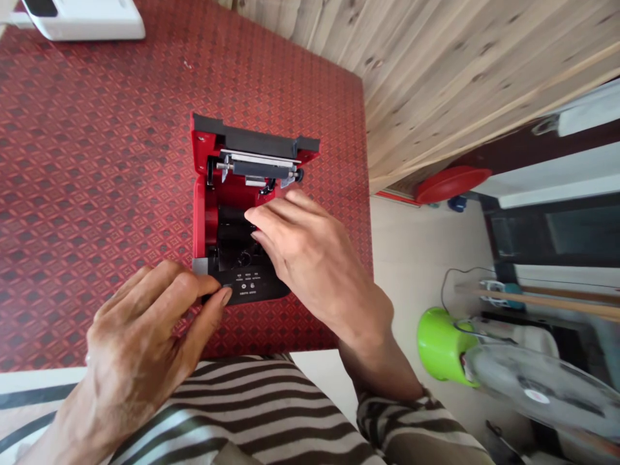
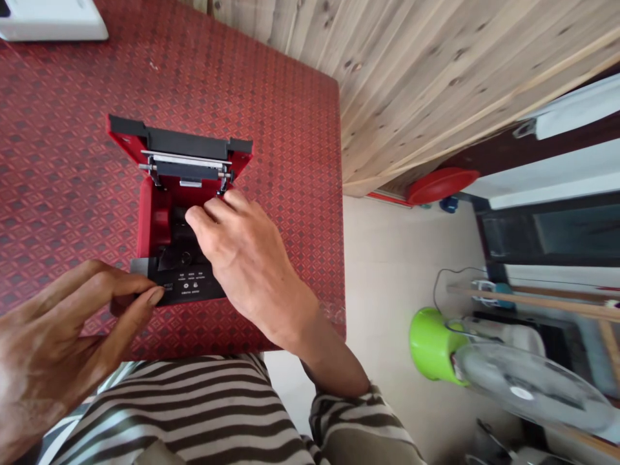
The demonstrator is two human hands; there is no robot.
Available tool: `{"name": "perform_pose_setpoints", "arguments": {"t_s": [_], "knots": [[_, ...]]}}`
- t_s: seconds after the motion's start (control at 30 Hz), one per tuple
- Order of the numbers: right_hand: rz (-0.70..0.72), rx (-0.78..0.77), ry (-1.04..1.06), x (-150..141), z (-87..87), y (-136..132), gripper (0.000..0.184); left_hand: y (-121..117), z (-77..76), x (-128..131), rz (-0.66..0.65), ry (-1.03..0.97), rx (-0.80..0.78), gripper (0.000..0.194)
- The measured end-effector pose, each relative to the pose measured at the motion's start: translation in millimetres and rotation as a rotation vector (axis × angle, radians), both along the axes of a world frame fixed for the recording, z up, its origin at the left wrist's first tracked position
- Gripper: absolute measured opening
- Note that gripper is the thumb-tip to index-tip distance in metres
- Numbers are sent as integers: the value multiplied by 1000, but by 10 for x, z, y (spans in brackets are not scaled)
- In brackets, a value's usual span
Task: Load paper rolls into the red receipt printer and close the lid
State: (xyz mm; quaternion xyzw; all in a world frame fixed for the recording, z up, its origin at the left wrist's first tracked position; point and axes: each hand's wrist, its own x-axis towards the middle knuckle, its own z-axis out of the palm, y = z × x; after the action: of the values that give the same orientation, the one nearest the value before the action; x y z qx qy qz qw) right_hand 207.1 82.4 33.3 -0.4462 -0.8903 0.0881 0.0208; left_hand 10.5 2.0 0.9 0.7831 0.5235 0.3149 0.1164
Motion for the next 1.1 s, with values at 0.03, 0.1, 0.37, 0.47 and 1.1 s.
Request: {"name": "perform_pose_setpoints", "arguments": {"t_s": [0.03, 0.1, 0.37, 0.47, 1.1], "knots": [[14, 4, -17, -9, -25, 4, 19, 6, -1, -1, -2, 6, 12, 8], [25, -3, -53, -48, -77, 21, 19, 13, -1, -1, -7, 13, 32, 8], [-24, -69, -104, -177, -120, 126, 27, 10, -19, 14, 11, 7, 47, 6], [-49, -76, -87, -176, -129, 151, 31, 17, -21, 17, 7, 3, 68, 6], [-113, 19, -2, -117, -224, 101, 24, 193, -357, 104, 204, -473, -404, 64]]}}
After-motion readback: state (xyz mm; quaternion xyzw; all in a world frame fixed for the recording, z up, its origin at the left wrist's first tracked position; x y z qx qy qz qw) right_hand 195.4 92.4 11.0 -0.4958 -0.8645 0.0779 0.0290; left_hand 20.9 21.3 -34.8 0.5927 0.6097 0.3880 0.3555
